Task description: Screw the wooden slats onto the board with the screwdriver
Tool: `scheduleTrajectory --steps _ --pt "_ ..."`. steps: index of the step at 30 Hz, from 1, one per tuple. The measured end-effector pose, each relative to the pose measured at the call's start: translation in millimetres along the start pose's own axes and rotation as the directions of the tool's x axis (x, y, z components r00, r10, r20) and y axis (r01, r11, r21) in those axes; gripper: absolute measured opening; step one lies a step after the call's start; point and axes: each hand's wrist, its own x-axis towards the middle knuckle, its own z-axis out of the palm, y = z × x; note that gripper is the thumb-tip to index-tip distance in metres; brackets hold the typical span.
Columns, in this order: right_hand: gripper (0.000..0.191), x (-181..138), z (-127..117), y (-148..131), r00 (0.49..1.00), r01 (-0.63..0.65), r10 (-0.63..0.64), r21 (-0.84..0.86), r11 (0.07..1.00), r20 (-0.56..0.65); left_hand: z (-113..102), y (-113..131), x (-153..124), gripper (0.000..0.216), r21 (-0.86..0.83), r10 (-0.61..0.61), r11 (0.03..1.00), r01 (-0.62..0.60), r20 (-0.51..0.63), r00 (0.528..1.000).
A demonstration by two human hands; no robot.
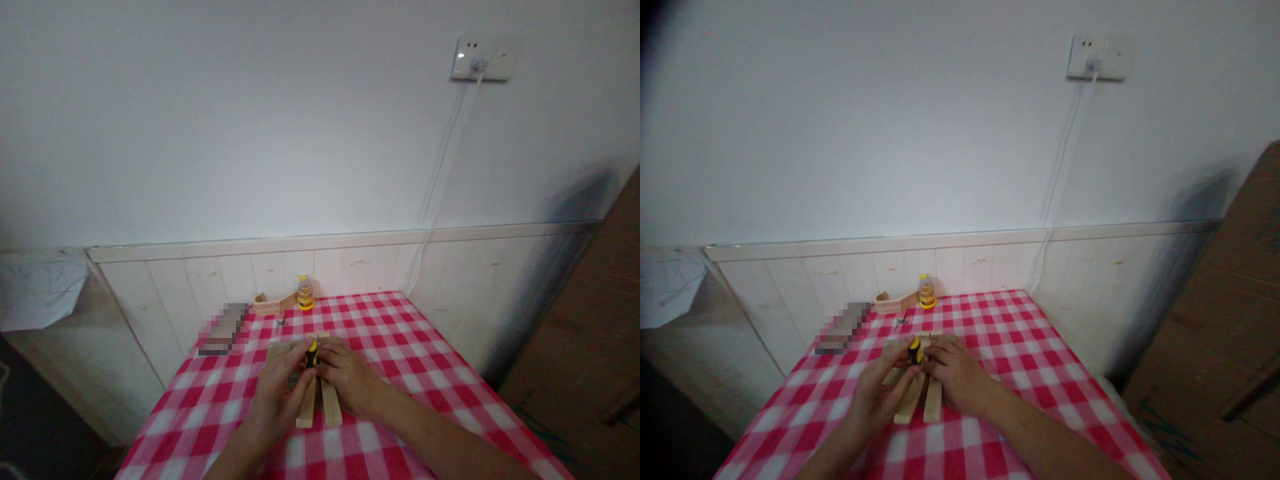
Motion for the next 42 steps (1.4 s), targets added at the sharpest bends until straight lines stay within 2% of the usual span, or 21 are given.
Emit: scheduleTrajectory --steps 12,22,33,42 --pt "0.028 0.4 -1.5 -1.9 0.999 0.017 -0.017 0.003 1.000 -0.028 -0.4 -2.4 -1.5 0.048 -0.006 -0.012 1.000 0.012 0.014 1.000" --pt "0.029 -1.5 1.6 0.9 0.999 0.019 -0.019 -0.002 1.000 -0.027 0.3 -3.5 -6.9 0.048 -0.009 -0.080 0.997 0.081 0.031 0.996" --pt "0.026 0.4 -1.7 -1.7 1.000 0.010 -0.009 0.024 1.000 -0.027 0.6 -6.9 -5.3 0.046 -0.002 -0.034 0.999 0.034 0.020 0.999" --pt "0.023 1.3 -3.6 -2.6 0.997 0.043 -0.043 0.002 0.999 -0.057 -6.2 5.2 5.7 0.036 -0.004 0.012 1.000 -0.012 -0.030 0.999"
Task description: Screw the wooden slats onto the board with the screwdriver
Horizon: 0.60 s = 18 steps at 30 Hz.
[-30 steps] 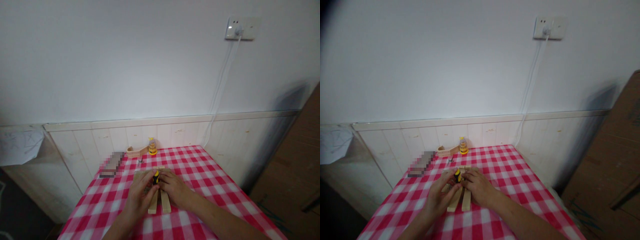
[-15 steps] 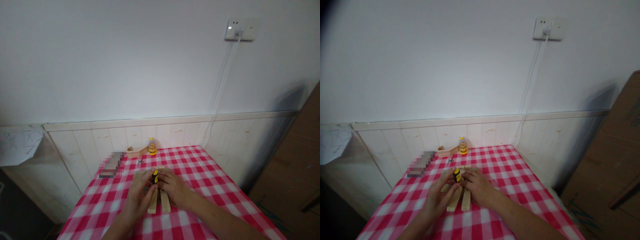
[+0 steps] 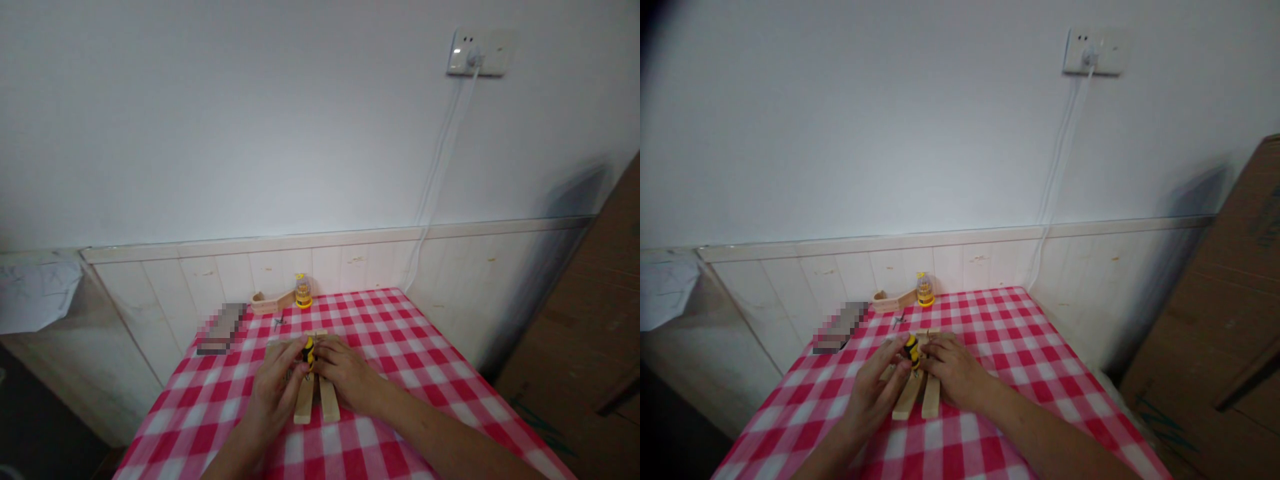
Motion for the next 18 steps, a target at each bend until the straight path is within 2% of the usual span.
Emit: scheduleTrajectory --steps 7,14,18 --pt "0.026 -1.7 2.8 2.2 1.000 -0.010 0.010 -0.001 1.000 0.028 0.4 5.2 2.7 0.037 0.000 0.016 1.000 -0.016 -0.030 0.999" --pt "0.034 -4.5 9.3 8.4 1.000 0.018 -0.018 0.015 1.000 0.018 6.4 -0.1 -1.7 0.034 0.065 -0.039 0.997 0.046 -0.102 0.994" --pt "0.031 -4.0 9.5 8.4 1.000 0.022 -0.022 0.008 1.000 0.006 6.4 0.7 -1.8 0.032 0.066 -0.062 0.995 0.069 -0.110 0.992"
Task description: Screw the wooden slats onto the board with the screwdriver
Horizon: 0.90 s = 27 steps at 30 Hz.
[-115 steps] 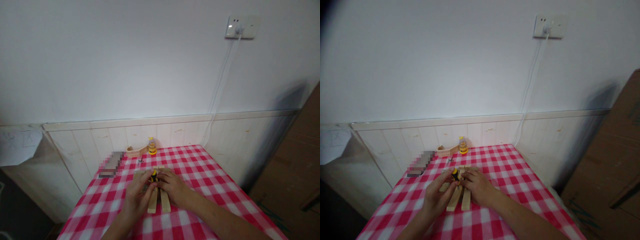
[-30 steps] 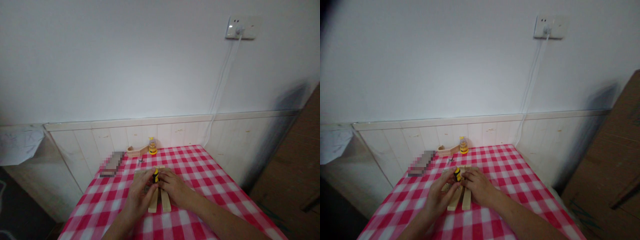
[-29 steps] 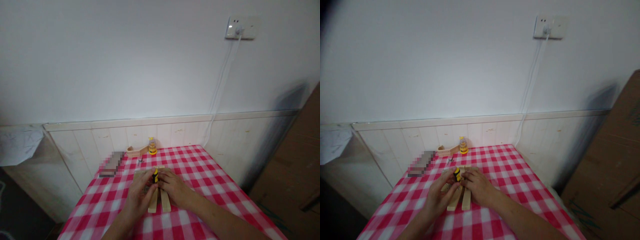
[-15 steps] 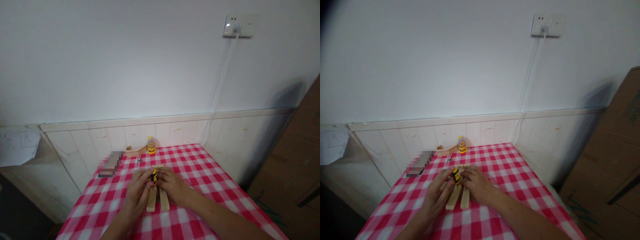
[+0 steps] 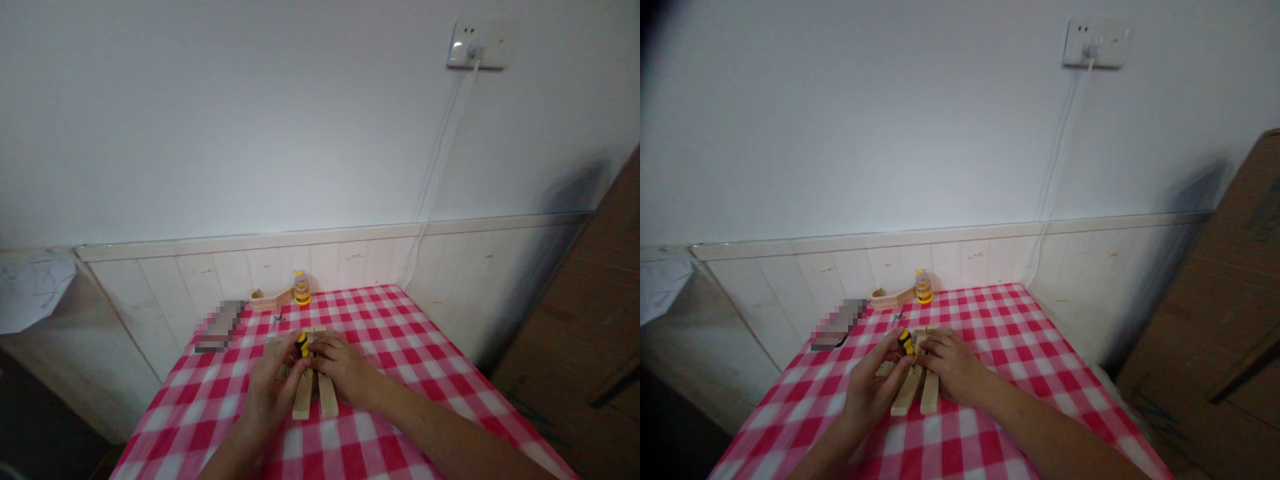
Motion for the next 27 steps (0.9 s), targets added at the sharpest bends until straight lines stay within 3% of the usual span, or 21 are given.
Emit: scheduleTrajectory --steps 19,27 --pt "0.032 0.8 -0.3 -0.8 1.000 -0.011 0.011 -0.001 1.000 0.012 -3.5 2.7 1.3 0.033 -0.014 0.067 0.998 -0.066 0.059 0.996" --pt "0.027 2.5 -2.8 -2.6 0.999 -0.020 0.020 -0.005 1.000 0.027 0.6 -7.7 -5.8 0.042 -0.020 0.072 0.997 -0.071 0.044 0.996"
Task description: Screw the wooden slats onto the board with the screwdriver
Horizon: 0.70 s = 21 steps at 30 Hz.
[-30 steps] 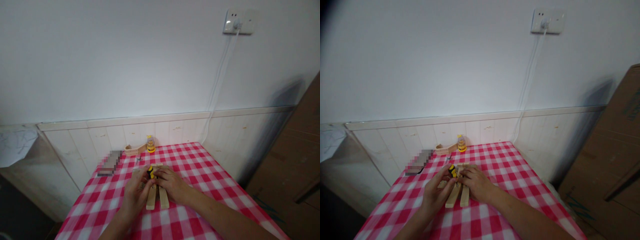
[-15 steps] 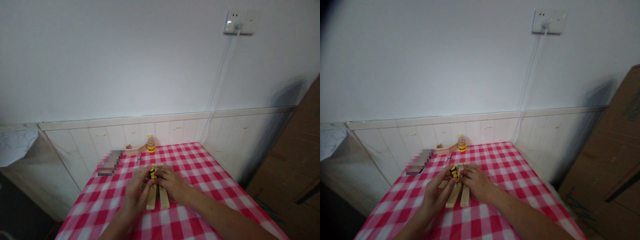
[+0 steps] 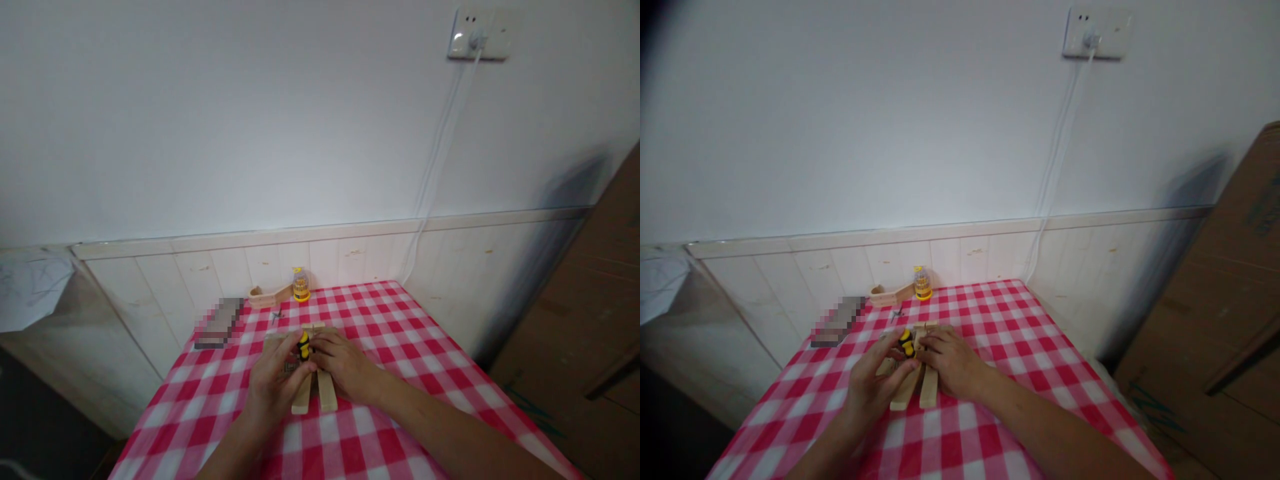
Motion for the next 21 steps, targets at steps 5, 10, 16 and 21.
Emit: scheduleTrajectory --steps 5,10,16,21 --pt "0.030 -1.3 0.8 0.6 1.000 0.002 -0.002 -0.002 1.000 0.010 2.4 -1.7 -2.2 0.038 0.027 -0.010 1.000 0.011 -0.019 1.000" --pt "0.028 -0.6 -1.2 -1.1 1.000 0.000 0.000 -0.008 1.000 -0.006 1.6 0.8 -1.7 0.036 0.024 -0.046 0.999 0.046 -0.005 0.999" --pt "0.028 -0.2 -1.9 -1.5 1.000 0.002 -0.002 0.006 1.000 -0.004 0.3 1.5 -2.4 0.039 0.016 -0.083 0.996 0.082 0.019 0.996" --pt "0.028 -0.7 -1.8 -0.7 1.000 0.013 -0.013 0.004 1.000 -0.016 -0.3 1.6 -3.7 0.040 0.027 -0.088 0.996 0.087 0.017 0.996"
